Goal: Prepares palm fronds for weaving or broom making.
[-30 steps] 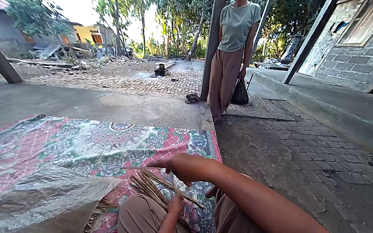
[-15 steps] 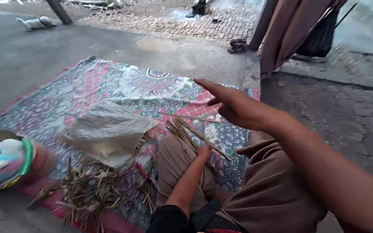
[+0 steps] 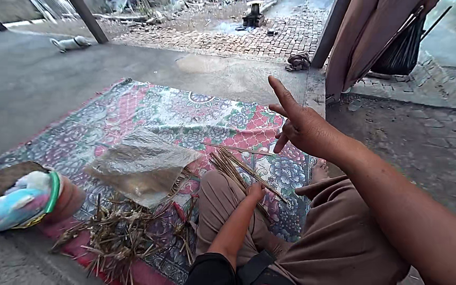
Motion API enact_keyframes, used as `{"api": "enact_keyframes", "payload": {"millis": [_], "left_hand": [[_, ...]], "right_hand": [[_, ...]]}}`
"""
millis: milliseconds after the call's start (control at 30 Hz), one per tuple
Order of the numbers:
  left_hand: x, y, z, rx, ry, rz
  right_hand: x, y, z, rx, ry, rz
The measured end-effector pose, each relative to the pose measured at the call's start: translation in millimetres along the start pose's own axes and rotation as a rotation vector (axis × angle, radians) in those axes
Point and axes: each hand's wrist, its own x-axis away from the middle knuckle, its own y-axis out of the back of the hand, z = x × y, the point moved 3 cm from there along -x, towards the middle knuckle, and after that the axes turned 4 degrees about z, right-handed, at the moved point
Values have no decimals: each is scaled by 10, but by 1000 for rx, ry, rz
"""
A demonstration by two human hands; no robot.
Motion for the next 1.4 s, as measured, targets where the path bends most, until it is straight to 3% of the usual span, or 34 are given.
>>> {"api": "enact_keyframes", "payload": {"millis": [167, 400, 700, 833, 1100, 1400], "left_hand": [[75, 46, -19, 93, 74, -67], [-79, 117, 13, 86, 148, -85], [-159, 4, 121, 23, 109, -96], [-167, -25, 235, -8, 114, -115], [-86, 22, 342, -72, 261, -122], [-121, 10, 294, -24, 302, -127]], "right_hand": [[17, 2, 44, 142, 131, 12], [-11, -31, -56, 333, 137, 131], [-41, -157, -230, 378, 90, 193], [-137, -346, -310, 356, 12, 310], [-225, -527, -302, 361, 53, 380], [-187, -539, -326, 383, 40, 441]]}}
